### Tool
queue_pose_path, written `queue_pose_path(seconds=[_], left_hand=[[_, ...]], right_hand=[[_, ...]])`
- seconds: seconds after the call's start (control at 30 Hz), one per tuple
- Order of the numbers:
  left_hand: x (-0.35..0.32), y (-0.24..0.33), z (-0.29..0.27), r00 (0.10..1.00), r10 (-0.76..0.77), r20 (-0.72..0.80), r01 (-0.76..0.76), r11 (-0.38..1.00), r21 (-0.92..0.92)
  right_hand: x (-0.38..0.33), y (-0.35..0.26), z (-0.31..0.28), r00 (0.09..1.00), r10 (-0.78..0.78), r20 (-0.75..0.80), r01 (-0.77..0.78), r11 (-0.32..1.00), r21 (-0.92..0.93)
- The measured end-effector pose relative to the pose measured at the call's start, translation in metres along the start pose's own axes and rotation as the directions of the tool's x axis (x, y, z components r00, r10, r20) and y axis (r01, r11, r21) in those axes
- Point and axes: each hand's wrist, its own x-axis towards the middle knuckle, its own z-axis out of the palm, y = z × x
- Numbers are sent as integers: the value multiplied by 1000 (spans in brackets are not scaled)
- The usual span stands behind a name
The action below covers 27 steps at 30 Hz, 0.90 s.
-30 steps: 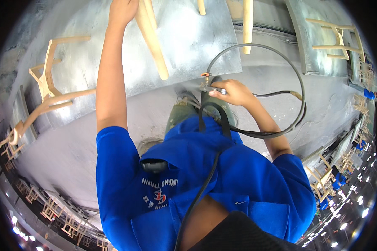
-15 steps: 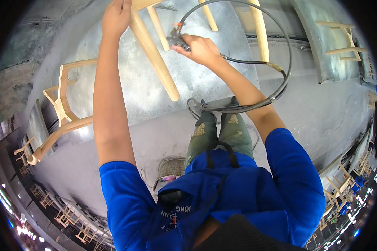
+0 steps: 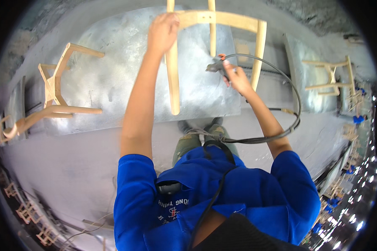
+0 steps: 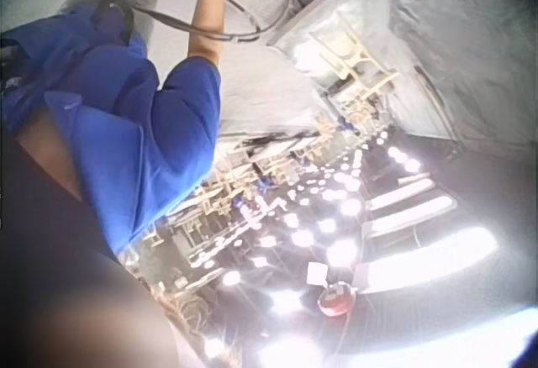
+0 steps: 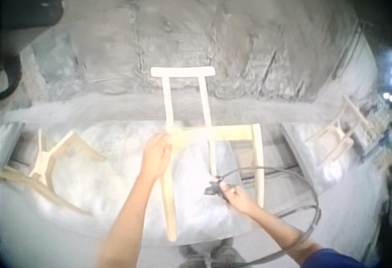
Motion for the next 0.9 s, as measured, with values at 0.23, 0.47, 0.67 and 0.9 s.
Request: queue_pose_path(seconds=[0.23, 0.47, 0.67, 0.9], left_hand=[[-67, 52, 15, 957, -13, -289, -7, 998, -69], [-130, 70, 11, 954, -45, -296, 7, 992, -126], [-169, 78, 10, 964, -46, -262, 19, 994, -104], [-197, 88, 10, 960, -98, -261, 85, 995, -61]], right_hand=[[19, -176, -53, 811, -554, -187, 424, 778, -464], [70, -244, 89, 845, -435, 311, 522, 548, -654], [52, -258, 119, 864, -378, 334, 476, 391, -788], [20, -342, 38, 754, -631, 182, 306, 92, -948]])
